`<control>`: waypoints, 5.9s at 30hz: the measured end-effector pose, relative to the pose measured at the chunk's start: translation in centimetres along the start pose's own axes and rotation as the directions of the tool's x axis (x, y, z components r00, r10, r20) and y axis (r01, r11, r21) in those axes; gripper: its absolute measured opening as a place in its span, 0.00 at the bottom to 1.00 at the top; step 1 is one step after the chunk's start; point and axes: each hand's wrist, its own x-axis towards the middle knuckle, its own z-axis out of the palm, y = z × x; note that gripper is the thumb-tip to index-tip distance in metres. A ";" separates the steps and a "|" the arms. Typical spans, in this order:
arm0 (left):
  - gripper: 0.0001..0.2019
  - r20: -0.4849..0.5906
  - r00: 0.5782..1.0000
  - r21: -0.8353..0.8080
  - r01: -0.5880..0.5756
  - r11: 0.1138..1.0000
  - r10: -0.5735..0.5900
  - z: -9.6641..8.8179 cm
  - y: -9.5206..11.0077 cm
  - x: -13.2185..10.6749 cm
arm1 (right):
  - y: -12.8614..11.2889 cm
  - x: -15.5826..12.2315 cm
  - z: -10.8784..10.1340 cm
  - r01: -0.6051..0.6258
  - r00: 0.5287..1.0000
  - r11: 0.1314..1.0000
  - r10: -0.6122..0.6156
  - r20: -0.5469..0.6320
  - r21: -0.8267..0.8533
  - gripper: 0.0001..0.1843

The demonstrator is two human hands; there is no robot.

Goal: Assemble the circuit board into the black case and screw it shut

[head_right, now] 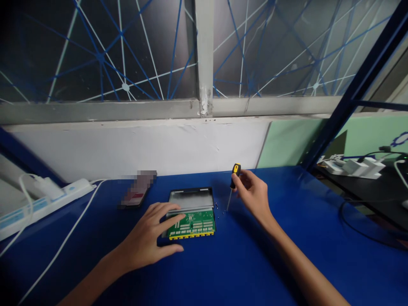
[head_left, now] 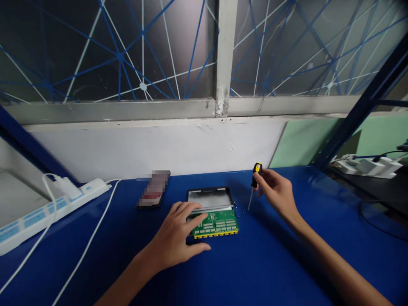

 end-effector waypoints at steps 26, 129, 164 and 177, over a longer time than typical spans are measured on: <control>0.12 -0.156 0.987 -0.236 -0.005 0.972 -0.033 0.6 1.6 0.5 | -3.1 -2.1 1.5 -0.098 0.992 0.924 0.063 0.105 0.370 0.18; 0.05 -0.144 0.939 -0.357 0.246 0.901 -0.313 2.1 3.5 3.3 | -5.1 -5.2 4.9 0.471 0.854 0.882 -0.450 0.262 -0.024 0.28; 0.08 -0.068 0.978 -0.387 0.158 0.909 -0.199 2.3 2.5 2.9 | -5.3 -6.3 4.6 0.376 0.855 0.925 -0.366 0.368 0.047 0.34; 0.12 -0.159 0.960 -0.424 0.146 0.894 -0.232 2.6 2.6 2.9 | -5.2 -6.6 5.4 0.430 0.849 0.903 -0.409 0.333 0.013 0.30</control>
